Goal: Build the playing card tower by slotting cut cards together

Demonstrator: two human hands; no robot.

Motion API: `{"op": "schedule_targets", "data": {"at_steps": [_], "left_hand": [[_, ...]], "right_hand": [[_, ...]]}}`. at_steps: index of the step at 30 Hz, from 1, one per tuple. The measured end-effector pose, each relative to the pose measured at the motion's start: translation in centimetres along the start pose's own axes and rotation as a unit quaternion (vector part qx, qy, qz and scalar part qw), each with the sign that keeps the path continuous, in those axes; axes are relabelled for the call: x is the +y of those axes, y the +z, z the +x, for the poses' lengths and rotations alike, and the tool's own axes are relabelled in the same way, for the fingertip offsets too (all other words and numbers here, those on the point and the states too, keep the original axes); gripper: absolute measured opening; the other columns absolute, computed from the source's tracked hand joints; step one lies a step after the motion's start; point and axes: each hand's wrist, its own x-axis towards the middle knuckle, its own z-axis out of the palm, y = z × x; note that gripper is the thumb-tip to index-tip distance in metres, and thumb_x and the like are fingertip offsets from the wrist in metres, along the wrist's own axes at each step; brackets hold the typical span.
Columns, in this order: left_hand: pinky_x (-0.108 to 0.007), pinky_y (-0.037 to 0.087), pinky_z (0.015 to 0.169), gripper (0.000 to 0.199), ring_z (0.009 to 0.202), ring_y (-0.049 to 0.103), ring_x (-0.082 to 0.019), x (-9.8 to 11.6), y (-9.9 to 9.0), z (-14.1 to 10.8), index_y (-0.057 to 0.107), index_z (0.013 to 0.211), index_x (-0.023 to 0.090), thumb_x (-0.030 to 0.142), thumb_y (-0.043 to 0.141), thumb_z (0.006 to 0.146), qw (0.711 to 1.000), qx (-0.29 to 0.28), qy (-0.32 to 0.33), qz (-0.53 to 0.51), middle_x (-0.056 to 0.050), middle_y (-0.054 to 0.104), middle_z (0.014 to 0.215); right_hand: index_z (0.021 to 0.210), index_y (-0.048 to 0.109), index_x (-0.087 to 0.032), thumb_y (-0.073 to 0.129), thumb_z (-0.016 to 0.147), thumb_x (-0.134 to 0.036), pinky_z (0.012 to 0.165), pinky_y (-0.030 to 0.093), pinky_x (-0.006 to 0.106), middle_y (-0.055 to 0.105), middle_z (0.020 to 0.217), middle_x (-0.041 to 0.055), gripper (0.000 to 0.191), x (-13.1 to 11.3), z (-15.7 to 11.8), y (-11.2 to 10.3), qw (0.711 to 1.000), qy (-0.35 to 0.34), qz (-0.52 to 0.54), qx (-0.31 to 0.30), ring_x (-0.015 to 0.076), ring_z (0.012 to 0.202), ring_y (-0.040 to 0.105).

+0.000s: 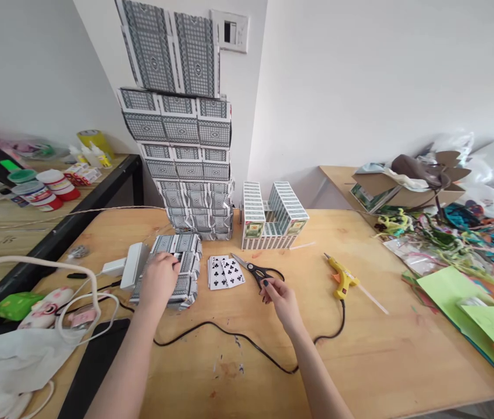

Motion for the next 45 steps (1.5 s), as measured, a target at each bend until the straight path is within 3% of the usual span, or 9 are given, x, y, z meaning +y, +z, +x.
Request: {"op": "schedule_targets", "data": {"at_steps": [4, 6, 13, 21, 26, 32, 39, 42, 45], "left_hand": [[-0.036, 0.044, 0.063, 0.038, 0.073, 0.062, -0.028, 0.1, -1.1, 0.4, 0.065, 0.074, 0.013, 0.027, 0.03, 0.082, 0.988, -0.149, 0.004, 0.031, -0.015, 0.065, 0.075], [-0.035, 0.044, 0.063, 0.038, 0.074, 0.062, -0.028, 0.2, -1.6, 0.6, 0.066, 0.076, 0.014, 0.026, 0.03, 0.082, 0.986, -0.165, -0.005, 0.029, -0.015, 0.067, 0.077], [-0.031, 0.044, 0.063, 0.043, 0.077, 0.063, -0.025, 1.0, -1.1, -0.7, 0.054, 0.109, 0.016, 0.036, 0.025, 0.085, 0.991, -0.135, -0.023, -0.01, -0.012, 0.067, 0.087], [-0.031, 0.044, 0.074, 0.05, 0.086, 0.061, -0.025, 1.9, 0.7, -1.8, 0.049, 0.116, 0.01, 0.043, 0.036, 0.08, 0.996, -0.067, 0.013, -0.065, -0.015, 0.065, 0.093], [-0.031, 0.042, 0.084, 0.045, 0.097, 0.057, -0.022, 2.5, -0.9, -2.2, 0.046, 0.117, 0.015, 0.037, 0.044, 0.078, 0.982, 0.059, -0.032, -0.177, -0.009, 0.063, 0.104], [-0.03, 0.043, 0.086, 0.032, 0.097, 0.057, -0.019, 3.5, -2.6, -3.9, 0.054, 0.106, 0.02, 0.03, 0.047, 0.077, 0.959, 0.124, -0.027, -0.254, -0.004, 0.064, 0.101], [-0.029, 0.05, 0.078, 0.028, 0.084, 0.061, -0.016, 5.6, -3.4, -7.1, 0.058, 0.103, 0.024, 0.03, 0.043, 0.08, 0.933, 0.062, 0.053, -0.349, -0.004, 0.063, 0.101], [-0.031, 0.048, 0.084, 0.037, 0.094, 0.059, -0.017, 7.5, -3.9, -7.9, 0.05, 0.117, 0.028, 0.033, 0.044, 0.081, 0.922, -0.014, 0.121, -0.367, -0.004, 0.059, 0.112], [-0.031, 0.046, 0.086, 0.044, 0.1, 0.056, -0.017, 9.4, -3.8, -7.9, 0.041, 0.125, 0.029, 0.032, 0.045, 0.082, 0.908, -0.052, 0.178, -0.375, -0.004, 0.055, 0.119]], "right_hand": [[0.084, 0.062, -0.015, 0.05, 0.074, -0.047, 0.048, 0.041, 0.026, 0.06, 0.063, 0.0038, 0.035, 0.0, 0.6, -0.6, 0.996, -0.03, -0.08, 0.022, 0.0136, 0.051, 0.051], [0.088, 0.062, -0.016, 0.049, 0.076, -0.042, 0.055, 0.043, 0.028, 0.062, 0.074, 0.0059, 0.031, -0.1, 0.9, -0.7, 0.981, -0.075, -0.177, 0.04, 0.0164, 0.06, 0.053], [0.114, 0.054, -0.02, 0.059, 0.067, -0.023, 0.085, 0.038, 0.04, 0.054, 0.113, 0.0104, 0.047, 0.3, 2.1, -1.1, 0.85, -0.147, -0.504, 0.047, 0.028, 0.097, 0.046], [0.096, 0.063, -0.019, 0.045, 0.076, -0.019, 0.074, 0.044, 0.029, 0.062, 0.097, 0.0066, 0.027, -0.3, 5.2, -6.8, 0.869, -0.082, -0.487, -0.014, 0.0194, 0.083, 0.058], [0.113, 0.054, -0.017, 0.039, 0.077, -0.006, 0.079, 0.04, 0.029, 0.05, 0.122, 0.0111, 0.041, -2.5, 9.4, -8.9, 0.764, -0.071, -0.639, 0.049, 0.0214, 0.103, 0.051], [0.094, 0.06, -0.008, 0.034, 0.079, -0.001, 0.072, 0.041, 0.032, 0.058, 0.098, 0.0196, 0.031, -2.9, 11.4, -7.7, 0.738, -0.054, -0.672, 0.031, 0.0252, 0.091, 0.056], [0.102, 0.054, -0.015, 0.04, 0.081, -0.012, 0.071, 0.043, 0.029, 0.057, 0.098, 0.0114, 0.025, -5.6, 6.1, -5.5, 0.77, -0.125, -0.626, 0.0, 0.0188, 0.081, 0.058], [0.096, 0.055, -0.02, 0.045, 0.08, -0.022, 0.066, 0.047, 0.028, 0.059, 0.09, 0.0064, 0.019, -7.0, 2.3, -2.7, 0.909, -0.205, -0.36, -0.045, 0.0148, 0.068, 0.058], [0.087, 0.056, -0.019, 0.052, 0.078, -0.032, 0.065, 0.05, 0.031, 0.061, 0.072, 0.0029, 0.016, -7.6, -0.5, 0.5, 0.972, -0.153, -0.096, -0.149, 0.0168, 0.067, 0.061]]}}
